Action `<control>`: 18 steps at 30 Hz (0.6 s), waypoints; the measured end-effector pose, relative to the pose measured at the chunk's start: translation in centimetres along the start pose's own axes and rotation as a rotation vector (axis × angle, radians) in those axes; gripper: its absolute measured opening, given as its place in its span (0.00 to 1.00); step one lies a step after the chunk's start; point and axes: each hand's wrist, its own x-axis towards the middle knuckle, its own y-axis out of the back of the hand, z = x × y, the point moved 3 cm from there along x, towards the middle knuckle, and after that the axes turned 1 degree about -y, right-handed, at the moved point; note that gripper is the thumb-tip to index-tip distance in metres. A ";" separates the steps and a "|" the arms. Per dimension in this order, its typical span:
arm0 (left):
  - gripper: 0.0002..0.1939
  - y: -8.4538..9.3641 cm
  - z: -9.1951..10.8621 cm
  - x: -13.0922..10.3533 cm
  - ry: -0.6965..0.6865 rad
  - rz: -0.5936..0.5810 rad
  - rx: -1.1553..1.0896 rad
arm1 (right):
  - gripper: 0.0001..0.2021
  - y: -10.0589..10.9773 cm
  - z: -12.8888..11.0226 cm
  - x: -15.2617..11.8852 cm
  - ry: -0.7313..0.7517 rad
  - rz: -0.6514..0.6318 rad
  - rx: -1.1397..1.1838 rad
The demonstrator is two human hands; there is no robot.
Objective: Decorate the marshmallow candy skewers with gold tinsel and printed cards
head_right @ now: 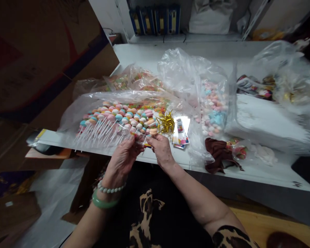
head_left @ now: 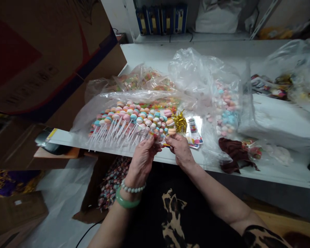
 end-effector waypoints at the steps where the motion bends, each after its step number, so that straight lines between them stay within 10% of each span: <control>1: 0.14 0.1 0.1 0.0 0.006 -0.003 0.003 | 0.11 0.0 0.1 0.1 -0.016 0.011 -0.008; 11: 0.06 2.4 3.0 1.2 0.096 0.288 -0.400 | 0.11 2.6 -3.0 -2.7 0.325 -0.004 -0.575; 18: 0.06 3.2 4.8 1.4 0.057 0.276 -0.539 | 0.07 2.9 -3.0 -5.2 0.460 0.008 -0.604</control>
